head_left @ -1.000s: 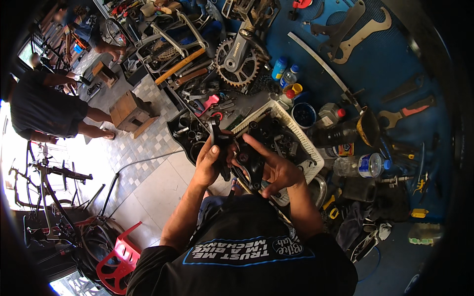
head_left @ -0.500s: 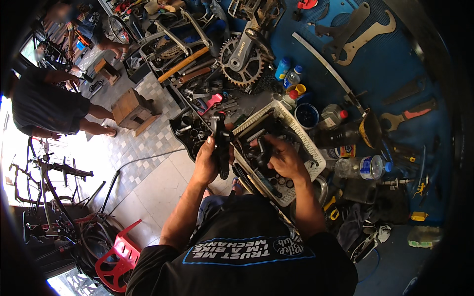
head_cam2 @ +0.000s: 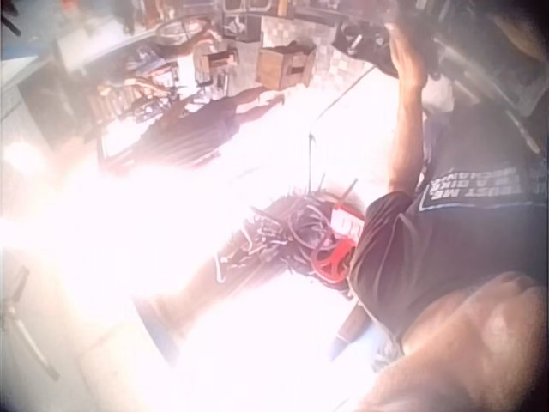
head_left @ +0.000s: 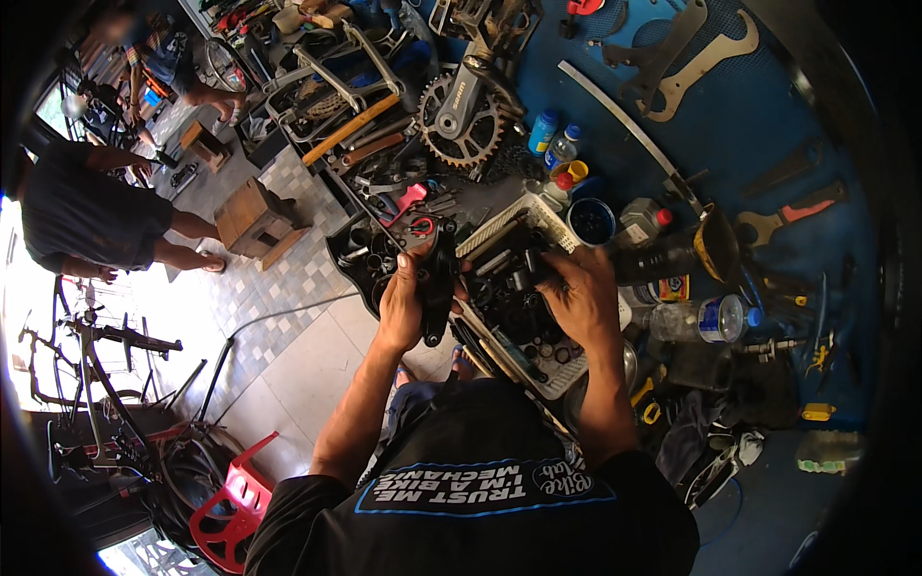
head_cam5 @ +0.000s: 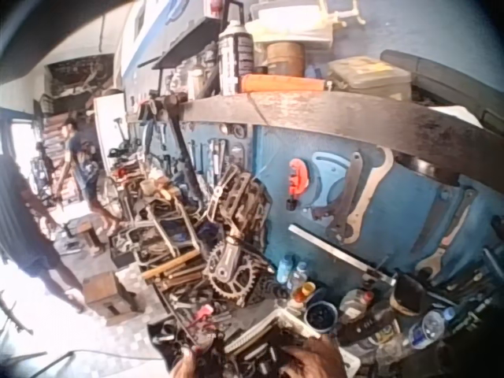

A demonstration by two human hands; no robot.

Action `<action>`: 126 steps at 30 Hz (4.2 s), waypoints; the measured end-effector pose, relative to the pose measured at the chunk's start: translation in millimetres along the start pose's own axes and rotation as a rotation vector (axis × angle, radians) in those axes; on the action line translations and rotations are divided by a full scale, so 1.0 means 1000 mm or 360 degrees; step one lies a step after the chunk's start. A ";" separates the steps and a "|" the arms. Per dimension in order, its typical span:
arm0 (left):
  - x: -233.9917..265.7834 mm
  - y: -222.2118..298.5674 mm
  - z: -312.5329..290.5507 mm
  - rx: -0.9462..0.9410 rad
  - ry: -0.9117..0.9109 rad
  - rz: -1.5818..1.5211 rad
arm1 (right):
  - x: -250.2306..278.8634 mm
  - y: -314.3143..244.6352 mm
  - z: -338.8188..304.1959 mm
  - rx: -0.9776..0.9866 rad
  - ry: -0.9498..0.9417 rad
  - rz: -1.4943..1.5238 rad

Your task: The person assembles a bicycle derailleur by selecting small parts from a tray and inserting them into the mechanism. They use a hex key to tighten a bolt and continue adding components while holding the derailleur in one hand.

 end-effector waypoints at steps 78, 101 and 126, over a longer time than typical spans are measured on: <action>0.018 -0.049 -0.020 0.0367 0.0045 -0.0121 | -0.102 -0.045 -0.036 -0.0655 -0.0457 0.1977; 0.053 -0.074 -0.089 0.0685 0.0193 -0.0480 | -0.082 0.024 -0.066 -0.0779 -0.0343 0.1286; 0.039 -0.069 -0.075 0.0653 0.0308 -0.0313 | -0.087 0.106 -0.076 -0.0390 -0.0334 0.0132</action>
Point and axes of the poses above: each hand's wrist, its own z-axis towards the middle knuckle, its own x-axis out of the back of the hand, y = z × x, the point moved 3 cm from there along z, towards the middle knuckle, and after that the axes turned 5 degrees about z, right-handed, at the moved point
